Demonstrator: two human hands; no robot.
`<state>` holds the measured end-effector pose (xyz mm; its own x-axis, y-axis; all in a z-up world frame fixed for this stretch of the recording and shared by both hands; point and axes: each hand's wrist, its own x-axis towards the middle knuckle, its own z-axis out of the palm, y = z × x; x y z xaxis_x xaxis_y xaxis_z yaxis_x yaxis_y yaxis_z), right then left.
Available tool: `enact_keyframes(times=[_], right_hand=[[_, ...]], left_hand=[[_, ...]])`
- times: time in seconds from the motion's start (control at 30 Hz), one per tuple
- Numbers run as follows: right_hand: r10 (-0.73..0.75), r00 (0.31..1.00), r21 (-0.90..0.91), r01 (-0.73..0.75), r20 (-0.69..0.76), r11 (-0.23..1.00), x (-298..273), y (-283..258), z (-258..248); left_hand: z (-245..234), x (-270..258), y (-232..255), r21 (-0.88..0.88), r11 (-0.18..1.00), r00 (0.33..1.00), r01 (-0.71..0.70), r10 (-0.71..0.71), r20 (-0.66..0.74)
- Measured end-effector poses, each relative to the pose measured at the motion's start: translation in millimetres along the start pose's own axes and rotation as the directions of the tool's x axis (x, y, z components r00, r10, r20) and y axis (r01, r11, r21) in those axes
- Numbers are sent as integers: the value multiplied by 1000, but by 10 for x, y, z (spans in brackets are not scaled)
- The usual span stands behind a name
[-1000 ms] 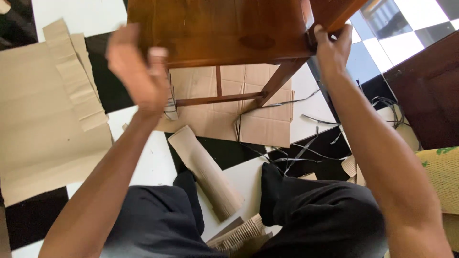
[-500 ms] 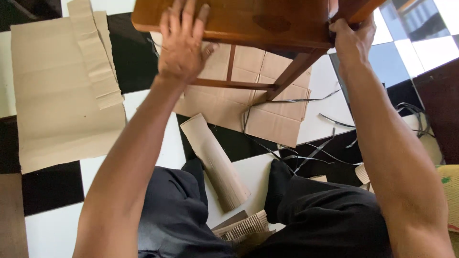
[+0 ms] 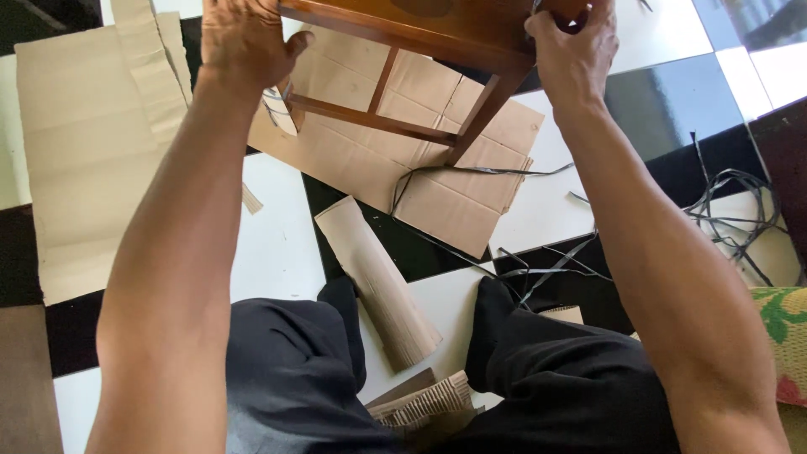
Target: Wrapping wooden chair legs with cardboard and securing them with plastic ties for transport
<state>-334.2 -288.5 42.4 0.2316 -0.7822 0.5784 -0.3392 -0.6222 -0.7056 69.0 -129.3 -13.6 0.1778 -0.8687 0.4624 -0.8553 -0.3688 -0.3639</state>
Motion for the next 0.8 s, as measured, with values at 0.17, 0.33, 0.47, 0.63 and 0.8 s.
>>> enact_keyframes(times=[0.17,0.33,0.47,0.63,0.8], right_hand=[[-109,993,-13,109,-38,994,-146,-344,45],[-269,963,-202,258,-26,945,-339,-457,109],[-357,934,-313,341,5,886,-319,-193,199],[-411,907,-221,422,96,880,-314,-203,175],[-428,893,-171,448,142,878,-285,-116,136]], left_hand=[[69,17,-220,18,1000,1000,-22,22,-7],[15,-16,-466,6,1000,996,-19,18,93],[-76,-31,-388,-15,999,973,31,-27,231],[-314,-52,-181,100,994,971,31,-54,233],[1,-229,-20,70,990,989,121,-127,78]])
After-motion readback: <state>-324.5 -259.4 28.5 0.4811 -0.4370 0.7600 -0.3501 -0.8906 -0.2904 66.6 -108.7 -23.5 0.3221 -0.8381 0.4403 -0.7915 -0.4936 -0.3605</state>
